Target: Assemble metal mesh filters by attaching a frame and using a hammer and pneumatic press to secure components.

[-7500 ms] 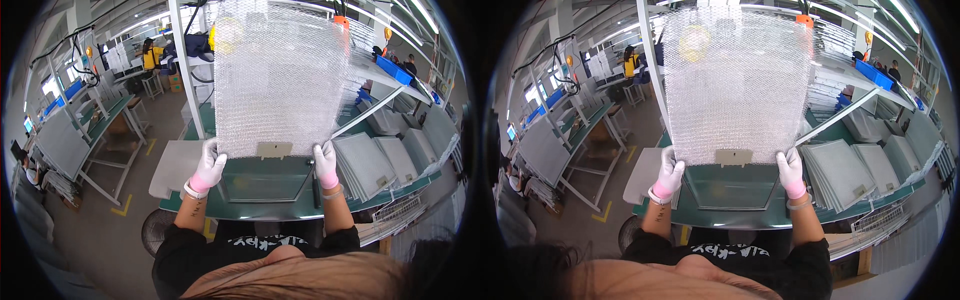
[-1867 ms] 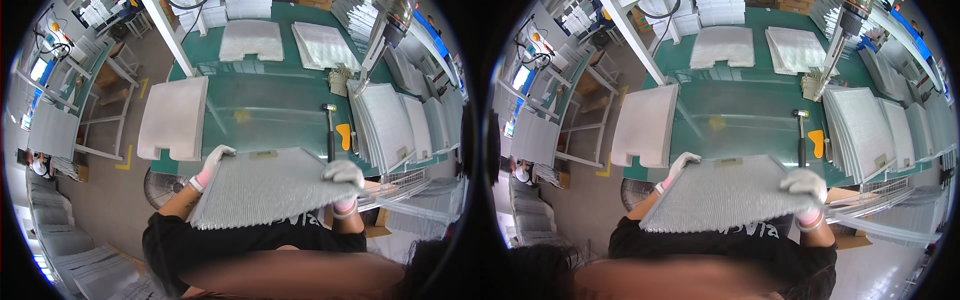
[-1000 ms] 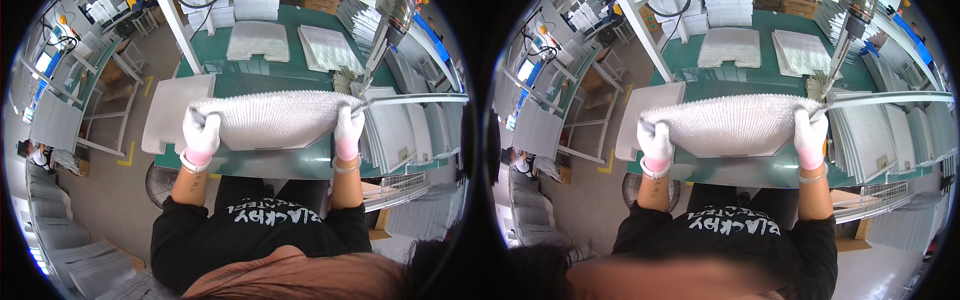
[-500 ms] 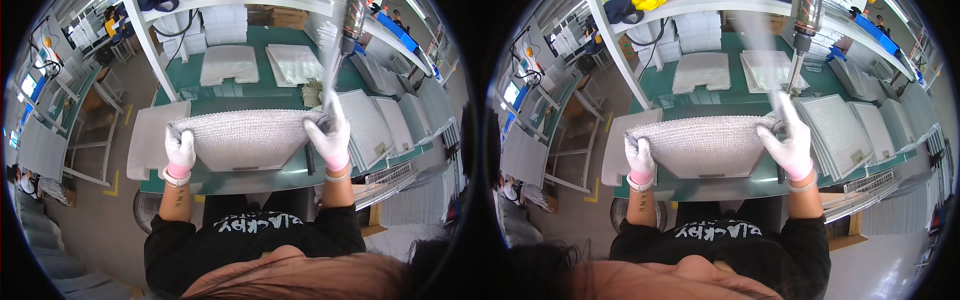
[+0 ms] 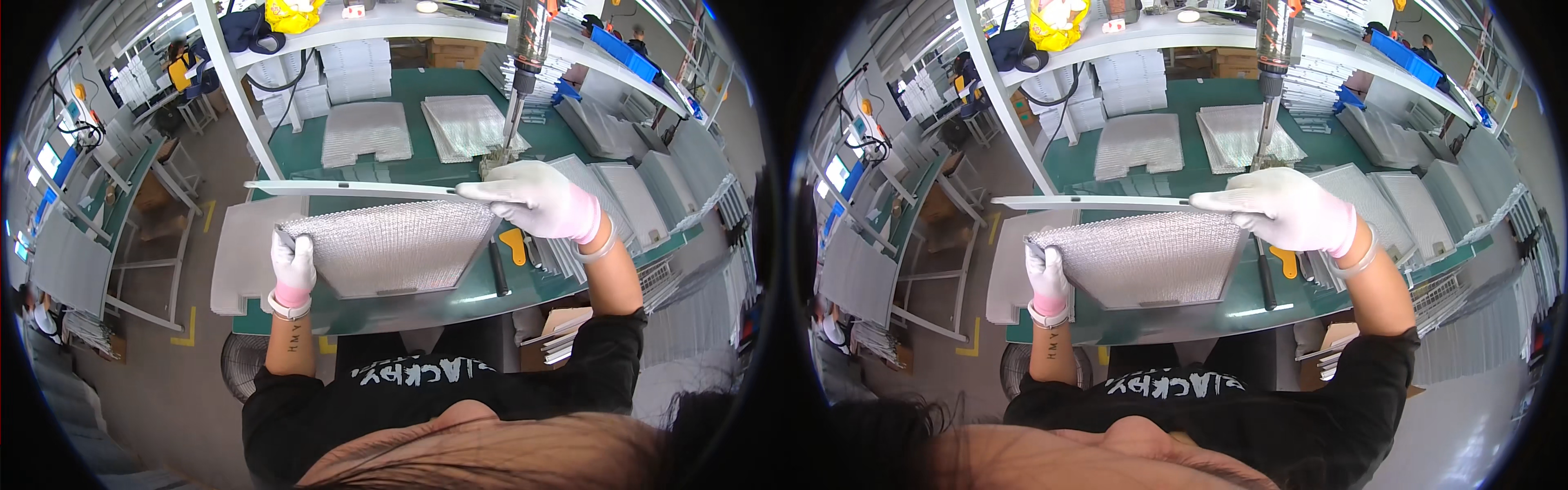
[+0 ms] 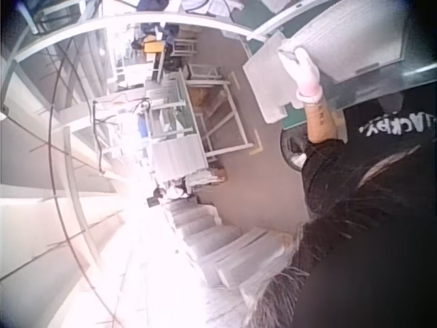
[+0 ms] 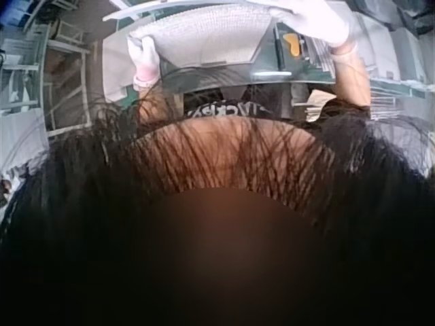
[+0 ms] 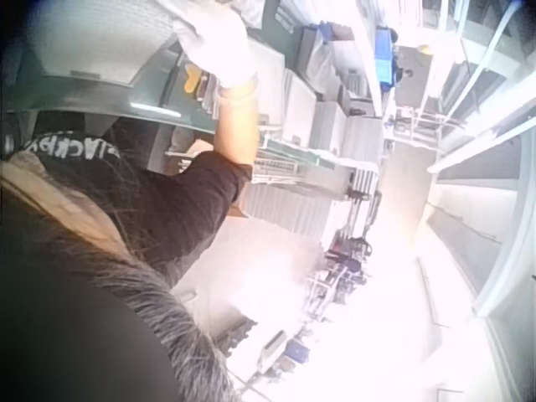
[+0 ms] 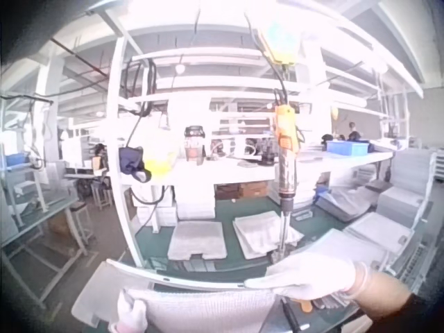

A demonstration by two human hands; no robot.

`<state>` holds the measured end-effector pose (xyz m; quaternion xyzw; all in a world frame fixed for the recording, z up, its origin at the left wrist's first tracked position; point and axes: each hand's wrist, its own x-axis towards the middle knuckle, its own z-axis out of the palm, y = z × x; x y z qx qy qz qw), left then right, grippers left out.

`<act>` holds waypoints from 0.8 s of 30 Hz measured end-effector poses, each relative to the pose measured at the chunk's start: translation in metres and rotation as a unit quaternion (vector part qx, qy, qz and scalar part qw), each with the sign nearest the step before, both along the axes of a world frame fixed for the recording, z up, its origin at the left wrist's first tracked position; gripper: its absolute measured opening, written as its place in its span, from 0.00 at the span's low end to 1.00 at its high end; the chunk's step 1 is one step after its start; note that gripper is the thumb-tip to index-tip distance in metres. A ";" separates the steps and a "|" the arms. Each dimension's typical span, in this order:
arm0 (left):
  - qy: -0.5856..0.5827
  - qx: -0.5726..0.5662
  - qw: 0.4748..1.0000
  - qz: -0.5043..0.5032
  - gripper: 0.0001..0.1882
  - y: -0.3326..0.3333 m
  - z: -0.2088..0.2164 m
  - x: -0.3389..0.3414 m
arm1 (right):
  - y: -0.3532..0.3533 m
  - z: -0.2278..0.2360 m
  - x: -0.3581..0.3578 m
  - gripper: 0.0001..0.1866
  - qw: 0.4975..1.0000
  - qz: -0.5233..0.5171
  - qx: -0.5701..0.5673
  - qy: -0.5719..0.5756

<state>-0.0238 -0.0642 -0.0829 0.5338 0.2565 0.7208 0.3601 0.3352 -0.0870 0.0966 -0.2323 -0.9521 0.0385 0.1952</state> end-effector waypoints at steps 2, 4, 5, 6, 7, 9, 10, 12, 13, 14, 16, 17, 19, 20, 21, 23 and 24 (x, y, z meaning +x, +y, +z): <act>-0.005 0.000 1.000 -0.009 0.16 0.000 -0.002 -0.006 | 0.007 0.000 -0.006 0.30 0.999 0.036 -0.014 0.027; 0.050 0.019 0.998 -0.030 0.14 -0.003 -0.002 -0.015 | 0.008 0.000 -0.019 0.30 0.995 0.078 -0.030 0.053; 0.049 0.020 0.998 -0.029 0.14 -0.006 0.007 -0.019 | 0.002 0.002 -0.027 0.30 0.998 0.022 -0.058 0.012; 0.128 -0.005 0.990 -0.062 0.13 -0.010 0.019 -0.027 | -0.002 0.005 -0.033 0.29 0.995 -0.033 -0.087 -0.029; 0.205 -0.028 0.974 -0.095 0.12 -0.014 0.035 -0.033 | -0.007 0.010 -0.038 0.29 0.995 -0.035 -0.084 -0.030; 0.297 -0.017 0.952 -0.073 0.10 -0.012 0.053 -0.038 | -0.008 0.016 -0.047 0.30 0.990 -0.077 -0.103 -0.049; 0.202 0.009 0.974 -0.103 0.10 -0.013 0.056 -0.028 | 0.000 0.008 -0.047 0.30 0.999 0.043 -0.030 -0.009; 0.098 0.053 0.989 -0.101 0.08 -0.011 0.054 -0.015 | 0.001 0.008 -0.056 0.29 0.997 0.068 -0.036 -0.015; 0.099 0.052 0.989 -0.096 0.08 -0.012 0.054 -0.014 | 0.001 0.008 -0.061 0.27 0.995 0.086 -0.039 -0.020; 0.128 0.078 0.985 -0.082 0.08 -0.013 0.054 -0.015 | 0.002 0.006 -0.066 0.24 0.995 0.095 -0.030 -0.003; 0.102 0.062 0.991 -0.059 0.10 -0.020 0.050 -0.009 | 0.002 0.002 -0.080 0.23 0.996 0.081 -0.046 -0.007; 0.102 0.062 0.991 -0.053 0.10 -0.020 0.048 -0.008 | 0.002 0.001 -0.086 0.21 0.996 0.062 -0.063 -0.011; 0.051 0.126 0.988 -0.075 0.16 -0.017 0.043 -0.007 | 0.003 -0.002 -0.094 0.23 0.995 0.055 -0.066 -0.042; 0.036 0.130 0.990 -0.046 0.25 -0.018 0.038 -0.006 | 0.006 -0.007 -0.095 0.24 0.996 0.079 -0.046 0.010; 0.035 0.132 0.990 -0.039 0.25 -0.019 0.035 -0.003 | 0.008 -0.010 -0.096 0.26 0.992 0.103 -0.028 0.063; -0.029 0.137 0.988 0.069 0.30 -0.024 0.038 0.010 | 0.006 -0.006 -0.096 0.28 0.992 0.110 -0.035 0.042; -0.068 0.149 0.985 0.061 0.33 -0.025 0.043 0.016 | 0.006 -0.004 -0.096 0.29 0.993 0.112 -0.042 0.022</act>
